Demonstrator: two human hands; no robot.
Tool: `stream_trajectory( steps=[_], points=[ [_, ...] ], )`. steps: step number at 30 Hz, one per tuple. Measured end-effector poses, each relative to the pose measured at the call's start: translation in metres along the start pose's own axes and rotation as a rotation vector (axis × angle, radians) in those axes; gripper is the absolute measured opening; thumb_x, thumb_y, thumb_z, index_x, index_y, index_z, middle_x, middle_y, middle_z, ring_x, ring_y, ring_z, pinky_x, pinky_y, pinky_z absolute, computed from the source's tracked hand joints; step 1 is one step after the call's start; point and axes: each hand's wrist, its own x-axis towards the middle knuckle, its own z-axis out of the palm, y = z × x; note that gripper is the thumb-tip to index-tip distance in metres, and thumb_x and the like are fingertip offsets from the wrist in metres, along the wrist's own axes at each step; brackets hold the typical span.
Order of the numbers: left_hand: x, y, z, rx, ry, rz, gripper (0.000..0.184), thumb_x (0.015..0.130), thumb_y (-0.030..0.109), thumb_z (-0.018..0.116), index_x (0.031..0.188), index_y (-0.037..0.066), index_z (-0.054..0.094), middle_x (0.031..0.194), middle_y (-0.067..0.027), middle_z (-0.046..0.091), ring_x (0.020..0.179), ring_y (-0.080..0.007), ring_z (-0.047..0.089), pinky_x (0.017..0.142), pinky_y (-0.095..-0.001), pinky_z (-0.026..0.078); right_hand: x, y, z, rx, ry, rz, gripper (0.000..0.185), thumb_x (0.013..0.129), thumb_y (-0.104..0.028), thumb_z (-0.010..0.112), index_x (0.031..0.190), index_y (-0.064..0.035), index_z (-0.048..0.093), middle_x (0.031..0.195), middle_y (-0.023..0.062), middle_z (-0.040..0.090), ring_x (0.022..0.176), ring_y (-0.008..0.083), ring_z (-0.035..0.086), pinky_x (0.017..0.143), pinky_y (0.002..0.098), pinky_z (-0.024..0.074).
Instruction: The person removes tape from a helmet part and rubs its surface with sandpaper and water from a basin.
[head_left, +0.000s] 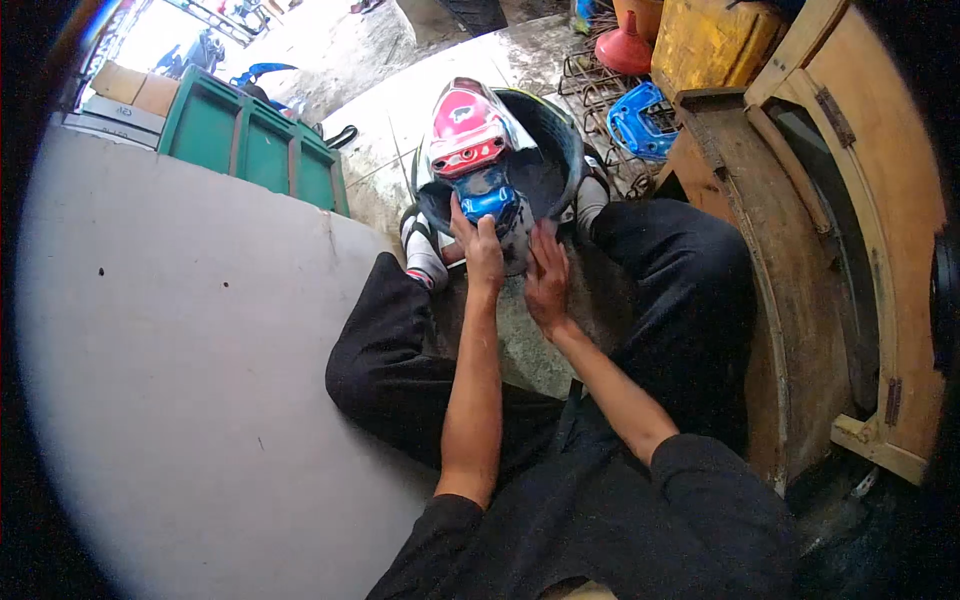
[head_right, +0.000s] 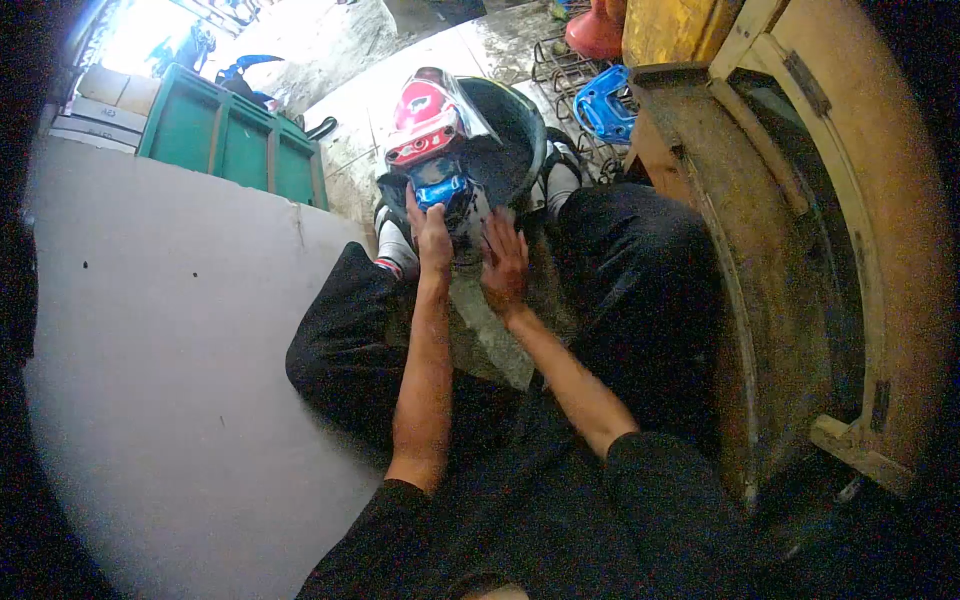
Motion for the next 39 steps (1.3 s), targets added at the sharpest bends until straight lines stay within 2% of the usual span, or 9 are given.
stream_trajectory(
  steps=[4, 8, 11, 16, 17, 26, 32, 36, 39],
  points=[
    [0.002, -0.007, 0.002, 0.053, 0.015, 0.058, 0.068, 0.09, 0.027, 0.044, 0.146, -0.002, 0.019, 0.143, -0.03, 0.025, 0.132, -0.042, 0.026, 0.111, -0.0447, 0.019, 0.022, -0.017, -0.003, -0.103, -0.047, -0.146, 0.047, 0.095, -0.013, 0.046, 0.141, -0.0089, 0.042, 0.147, 0.01, 0.039, 0.138, 0.0285, 0.032, 0.111, 0.0479, 0.022],
    [0.001, -0.006, 0.003, 0.046, 0.024, 0.039, 0.067, 0.09, 0.026, 0.045, 0.145, -0.002, 0.02, 0.143, -0.0302, 0.025, 0.132, -0.0424, 0.025, 0.111, -0.0446, 0.019, -0.017, 0.004, -0.004, -0.12, -0.085, -0.176, 0.048, 0.094, -0.011, 0.046, 0.142, -0.0092, 0.041, 0.149, 0.0101, 0.037, 0.139, 0.0297, 0.03, 0.112, 0.0495, 0.0199],
    [-0.001, -0.001, 0.001, 0.045, 0.013, 0.007, 0.067, 0.09, 0.026, 0.045, 0.145, -0.003, 0.02, 0.143, -0.0304, 0.024, 0.132, -0.0424, 0.025, 0.111, -0.0446, 0.019, -0.032, 0.006, -0.003, -0.148, -0.155, -0.148, 0.05, 0.093, -0.01, 0.046, 0.142, -0.0094, 0.041, 0.149, 0.0104, 0.036, 0.14, 0.0307, 0.029, 0.112, 0.051, 0.0183],
    [0.001, -0.003, 0.003, 0.033, 0.022, -0.016, 0.068, 0.09, 0.027, 0.045, 0.145, -0.003, 0.02, 0.143, -0.0312, 0.026, 0.131, -0.0427, 0.026, 0.111, -0.0453, 0.02, 0.035, -0.023, -0.004, 0.014, -0.05, -0.114, 0.047, 0.096, -0.018, 0.046, 0.142, -0.0136, 0.042, 0.15, 0.0075, 0.036, 0.141, 0.0271, 0.028, 0.113, 0.0519, 0.016],
    [0.002, -0.006, 0.004, 0.02, 0.032, 0.019, 0.068, 0.09, 0.027, 0.046, 0.145, -0.003, 0.02, 0.142, -0.0312, 0.026, 0.131, -0.0429, 0.026, 0.111, -0.0454, 0.02, 0.042, -0.026, -0.006, 0.016, -0.056, -0.126, 0.049, 0.094, -0.009, 0.047, 0.142, -0.0082, 0.041, 0.15, 0.0116, 0.035, 0.14, 0.0282, 0.029, 0.112, 0.0477, 0.02],
    [0.002, -0.006, 0.003, 0.033, 0.042, 0.033, 0.068, 0.09, 0.028, 0.046, 0.145, -0.002, 0.02, 0.142, -0.0305, 0.026, 0.131, -0.0427, 0.028, 0.11, -0.0454, 0.021, -0.039, 0.008, -0.006, -0.12, -0.176, -0.112, 0.048, 0.095, -0.011, 0.046, 0.143, -0.0081, 0.04, 0.15, 0.0123, 0.034, 0.141, 0.0295, 0.026, 0.114, 0.0473, 0.0177],
    [0.002, -0.007, 0.004, -0.006, 0.03, 0.015, 0.067, 0.091, 0.029, 0.046, 0.145, -0.001, 0.02, 0.142, -0.0301, 0.026, 0.131, -0.0425, 0.028, 0.111, -0.0448, 0.021, 0.054, -0.023, -0.003, 0.03, -0.077, -0.05, 0.05, 0.095, -0.012, 0.044, 0.145, -0.0104, 0.036, 0.151, 0.0111, 0.031, 0.142, 0.0305, 0.025, 0.113, 0.0505, 0.0162],
    [0.002, -0.005, 0.004, 0.039, 0.048, 0.049, 0.066, 0.091, 0.026, 0.045, 0.145, -0.002, 0.02, 0.142, -0.0302, 0.026, 0.13, -0.043, 0.028, 0.11, -0.0454, 0.021, 0.003, 0.001, 0.001, -0.031, -0.073, -0.175, 0.047, 0.096, -0.012, 0.043, 0.142, -0.0077, 0.04, 0.15, 0.0142, 0.033, 0.141, 0.0302, 0.027, 0.113, 0.0486, 0.0181],
    [0.003, 0.002, 0.001, 0.048, 0.027, 0.023, 0.066, 0.09, 0.026, 0.045, 0.145, -0.002, 0.02, 0.142, -0.0305, 0.026, 0.131, -0.043, 0.026, 0.11, -0.0458, 0.021, -0.013, 0.004, 0.0, -0.008, -0.074, -0.1, 0.05, 0.091, -0.007, 0.049, 0.141, -0.0075, 0.043, 0.148, 0.0146, 0.036, 0.14, 0.0295, 0.028, 0.114, 0.0496, 0.0159]
  ],
)
